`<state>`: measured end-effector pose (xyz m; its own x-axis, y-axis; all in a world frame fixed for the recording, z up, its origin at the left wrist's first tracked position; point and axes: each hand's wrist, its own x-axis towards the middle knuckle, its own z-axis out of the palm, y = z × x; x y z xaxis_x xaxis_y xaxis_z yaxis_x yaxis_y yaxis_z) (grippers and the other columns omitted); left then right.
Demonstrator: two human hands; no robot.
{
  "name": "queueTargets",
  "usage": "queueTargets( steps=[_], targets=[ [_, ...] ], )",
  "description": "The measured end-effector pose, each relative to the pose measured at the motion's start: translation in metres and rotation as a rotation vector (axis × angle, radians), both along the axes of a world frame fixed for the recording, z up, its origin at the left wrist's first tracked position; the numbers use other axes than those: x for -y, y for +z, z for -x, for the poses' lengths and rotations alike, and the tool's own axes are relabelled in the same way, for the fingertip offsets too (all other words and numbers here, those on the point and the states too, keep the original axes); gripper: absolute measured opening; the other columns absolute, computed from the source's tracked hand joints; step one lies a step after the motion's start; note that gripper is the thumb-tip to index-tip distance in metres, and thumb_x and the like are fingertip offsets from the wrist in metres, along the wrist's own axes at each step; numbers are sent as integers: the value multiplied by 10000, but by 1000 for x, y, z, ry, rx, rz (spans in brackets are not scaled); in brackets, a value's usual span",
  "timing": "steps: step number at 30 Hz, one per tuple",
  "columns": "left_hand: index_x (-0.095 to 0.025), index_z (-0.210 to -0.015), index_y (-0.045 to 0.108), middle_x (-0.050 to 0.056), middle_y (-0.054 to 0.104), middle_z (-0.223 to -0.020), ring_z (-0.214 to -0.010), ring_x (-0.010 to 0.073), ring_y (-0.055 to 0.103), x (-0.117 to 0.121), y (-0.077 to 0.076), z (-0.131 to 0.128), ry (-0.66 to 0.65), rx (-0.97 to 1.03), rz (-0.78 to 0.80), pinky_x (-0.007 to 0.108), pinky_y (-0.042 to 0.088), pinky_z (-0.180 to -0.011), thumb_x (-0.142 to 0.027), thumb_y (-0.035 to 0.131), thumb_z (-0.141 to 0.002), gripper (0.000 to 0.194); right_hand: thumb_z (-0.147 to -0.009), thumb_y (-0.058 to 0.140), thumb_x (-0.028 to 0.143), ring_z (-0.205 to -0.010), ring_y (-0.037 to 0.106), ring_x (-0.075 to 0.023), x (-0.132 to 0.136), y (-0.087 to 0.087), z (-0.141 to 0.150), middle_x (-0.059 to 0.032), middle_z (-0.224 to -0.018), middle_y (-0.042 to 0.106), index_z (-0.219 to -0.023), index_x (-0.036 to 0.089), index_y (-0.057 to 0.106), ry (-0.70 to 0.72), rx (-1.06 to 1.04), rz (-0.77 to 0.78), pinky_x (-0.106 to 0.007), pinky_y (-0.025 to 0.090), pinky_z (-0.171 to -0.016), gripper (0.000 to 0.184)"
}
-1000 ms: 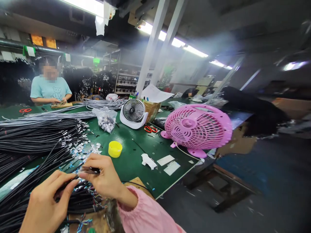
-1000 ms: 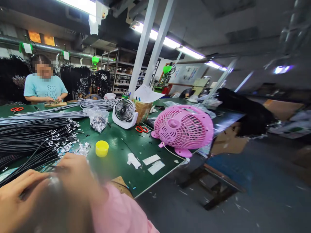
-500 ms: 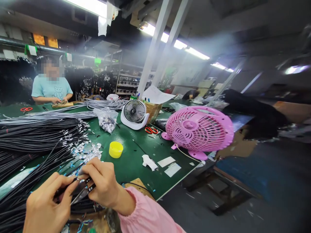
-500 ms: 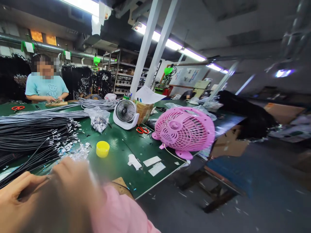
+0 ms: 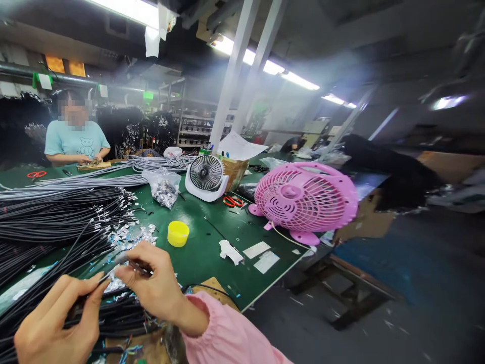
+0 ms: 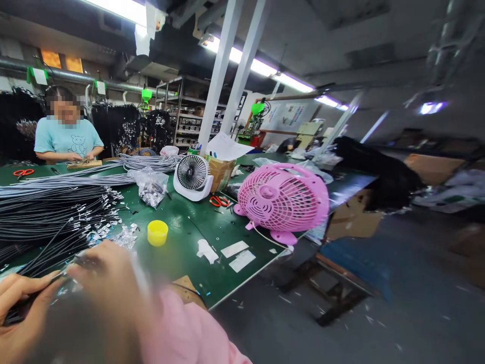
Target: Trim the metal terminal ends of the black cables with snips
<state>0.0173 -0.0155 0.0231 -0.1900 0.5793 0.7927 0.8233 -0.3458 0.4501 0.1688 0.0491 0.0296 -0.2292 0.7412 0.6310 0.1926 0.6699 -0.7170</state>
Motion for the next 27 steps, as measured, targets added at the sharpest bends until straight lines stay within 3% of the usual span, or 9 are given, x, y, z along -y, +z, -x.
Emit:
queueTargets(
  steps=[3,5,9,13,17,19,22,24,27],
  targets=[
    [-292,-775,720,-64,683,-605,-541,129,649,1,-4,-2,-3,-38,-64,248,540,-621,-371,642,-977,231,-770,749,120,-522,391,-91,2,10,2,68,-561,445,-545,199,474,84,-2,132,-240,301,-485,364],
    [-293,-774,719,-70,675,-606,-539,123,649,1,-5,-2,-5,-34,-64,245,546,-651,-372,643,-977,231,-732,685,70,-512,369,-85,1,9,1,71,-533,404,-517,202,380,67,4,163,-253,275,-492,395],
    [-297,-788,746,-67,689,-634,-511,119,628,-5,-2,4,-134,94,58,218,542,-586,-474,662,-950,254,-709,643,120,-495,389,-86,-7,-8,-1,64,-547,447,-539,203,494,69,-74,161,-237,303,-476,241],
    [-263,-636,723,-22,669,-559,-476,146,613,-13,6,15,-425,189,401,207,498,-435,-697,619,-907,522,-750,650,158,-540,440,-100,-12,-22,0,53,-588,474,-565,206,537,126,-118,19,-236,320,-487,222],
    [-245,-460,569,-37,423,-442,-394,109,362,-16,9,22,-545,347,658,215,377,-333,-841,533,-850,713,-895,663,184,-615,584,-115,-14,-26,1,-2,-710,659,-745,188,722,184,-120,-274,-211,467,-563,161],
    [-244,-453,558,-44,383,-446,-399,102,308,-14,9,25,-602,394,807,219,351,-325,-891,537,-799,735,-890,670,151,-624,605,-118,-17,-24,-1,-20,-751,687,-810,172,772,92,-101,-322,-207,487,-573,131],
    [-230,-509,632,-33,438,-476,-435,105,360,-12,11,26,-645,429,976,209,374,-361,-892,568,-786,720,-832,642,59,-648,609,-130,-20,-19,-5,-19,-760,683,-825,181,804,-129,-75,-216,-222,520,-627,203],
    [-221,-545,677,-23,503,-494,-458,108,416,-13,10,25,-571,501,938,197,395,-387,-865,649,-753,677,-798,631,33,-655,598,-135,-20,-13,-6,-10,-762,678,-868,200,826,-184,-53,-121,-229,525,-645,266],
    [-233,-577,745,-5,633,-534,-485,126,512,-15,5,21,-376,606,650,188,405,-390,-838,777,-628,607,-779,668,67,-598,534,-125,-14,-3,-4,12,-699,633,-813,208,818,-88,-41,-28,-221,466,-566,209]
  ],
)
